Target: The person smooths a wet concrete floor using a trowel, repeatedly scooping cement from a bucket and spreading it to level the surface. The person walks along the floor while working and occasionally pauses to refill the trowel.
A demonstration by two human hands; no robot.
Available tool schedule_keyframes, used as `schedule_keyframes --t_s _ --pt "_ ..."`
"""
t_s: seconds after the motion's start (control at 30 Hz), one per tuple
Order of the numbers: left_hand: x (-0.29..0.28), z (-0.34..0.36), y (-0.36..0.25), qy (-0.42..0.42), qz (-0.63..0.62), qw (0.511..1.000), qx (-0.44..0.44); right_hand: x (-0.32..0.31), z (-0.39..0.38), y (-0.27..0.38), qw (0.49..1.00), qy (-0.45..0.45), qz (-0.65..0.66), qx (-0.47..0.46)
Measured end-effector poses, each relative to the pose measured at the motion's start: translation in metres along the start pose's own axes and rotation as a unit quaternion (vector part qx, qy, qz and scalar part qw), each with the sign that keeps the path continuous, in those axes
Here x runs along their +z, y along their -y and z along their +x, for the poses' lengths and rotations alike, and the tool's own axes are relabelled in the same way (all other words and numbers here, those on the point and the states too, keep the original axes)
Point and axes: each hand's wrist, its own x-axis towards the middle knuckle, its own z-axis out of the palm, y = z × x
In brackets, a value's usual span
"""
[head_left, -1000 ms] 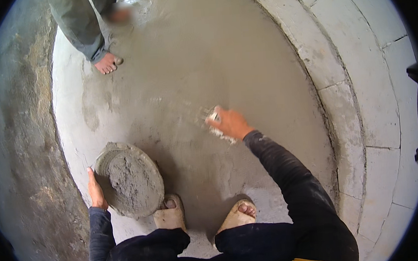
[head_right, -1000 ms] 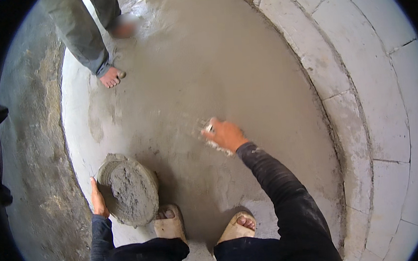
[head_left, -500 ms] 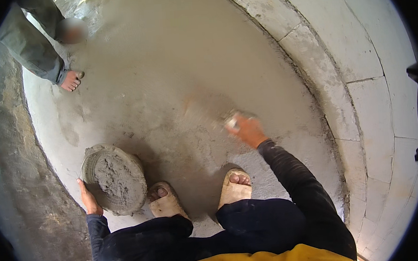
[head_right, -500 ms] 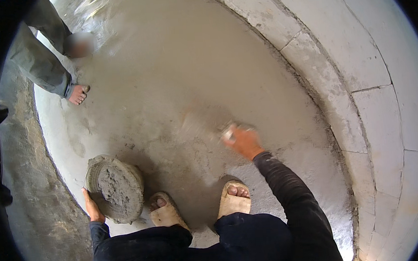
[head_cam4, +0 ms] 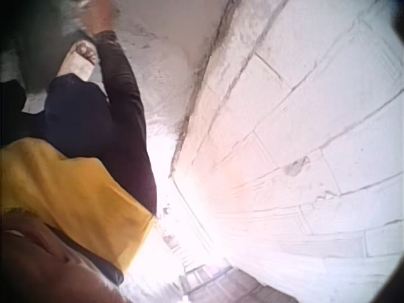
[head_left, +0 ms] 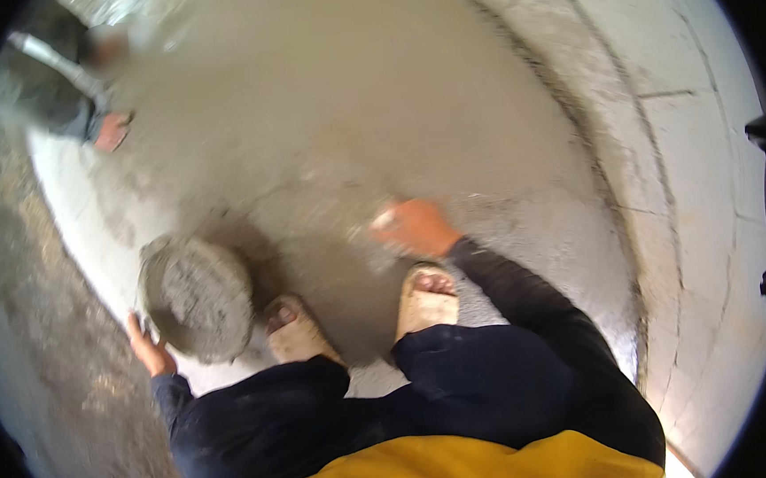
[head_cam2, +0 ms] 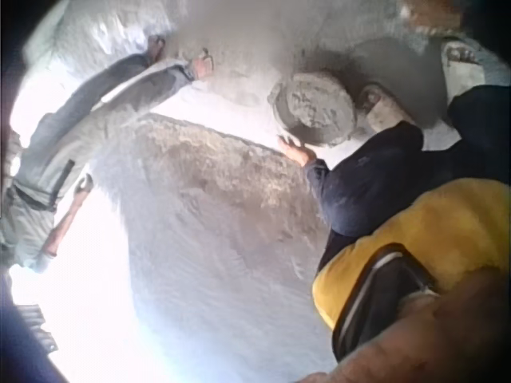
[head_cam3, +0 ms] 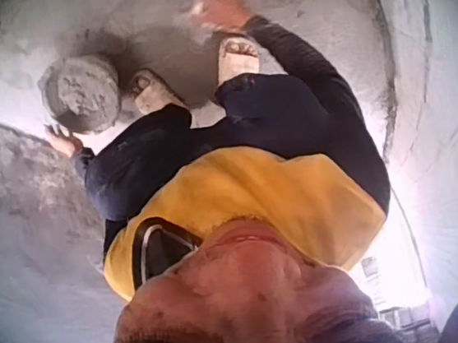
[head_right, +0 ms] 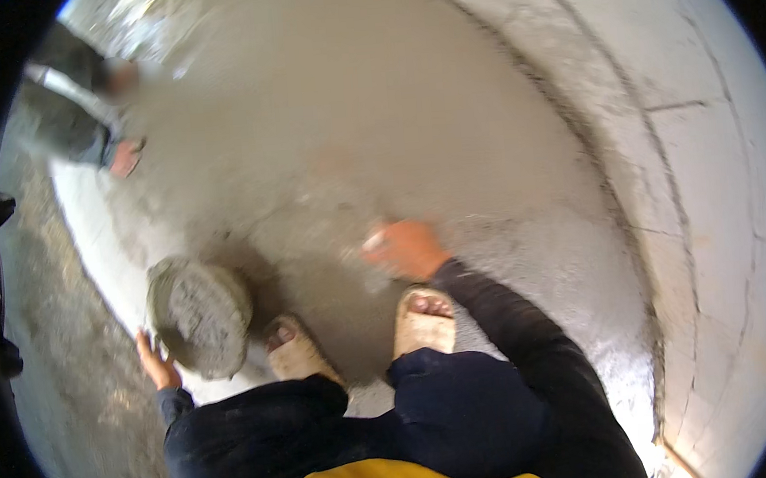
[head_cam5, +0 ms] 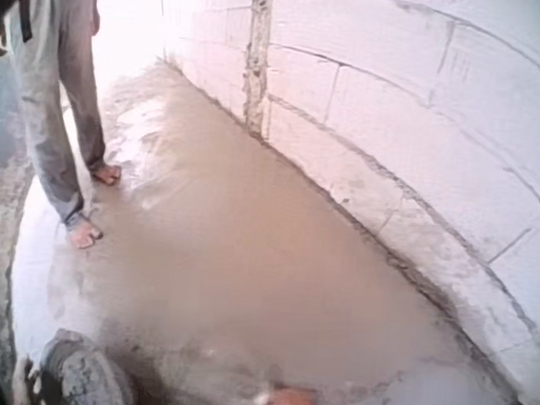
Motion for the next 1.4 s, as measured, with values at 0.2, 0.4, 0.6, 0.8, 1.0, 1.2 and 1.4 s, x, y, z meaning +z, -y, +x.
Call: schedule_keyframes --t_s 0.2,0.4,0.6,0.8,1.0,1.2,1.4 --pt "0.021 0.016 0.001 0.075 -0.052 0.996 -0.015 0.017 0.007 0.068 0.997 0.008 -0.003 -0.083" --pt "-0.002 -0.001 -0.025 0.038 0.103 0.992 0.056 -0.054 -0.076 0.039 0.987 -0.073 0.021 0.139" --pt "0.012 -0.078 -0.129 0.242 0.032 0.963 -0.118 -0.07 -0.351 0.072 0.791 -0.295 0.247 0.476" --pt "0.064 -0.149 -0.162 0.294 0.111 0.932 -0.179 -0.029 -0.623 0.191 0.656 -0.149 0.156 0.723" --pt "0.056 -0.261 -0.17 0.282 0.101 0.936 -0.187 -0.007 -0.787 0.259 0.598 -0.073 0.169 0.78" --pt "0.023 -0.431 -0.215 0.316 0.088 0.928 -0.178 0.042 -0.906 0.171 0.619 -0.123 0.202 0.748" --pt "0.026 -0.593 -0.238 0.346 0.073 0.916 -0.191 0.028 -1.024 0.042 0.657 -0.195 0.278 0.673"
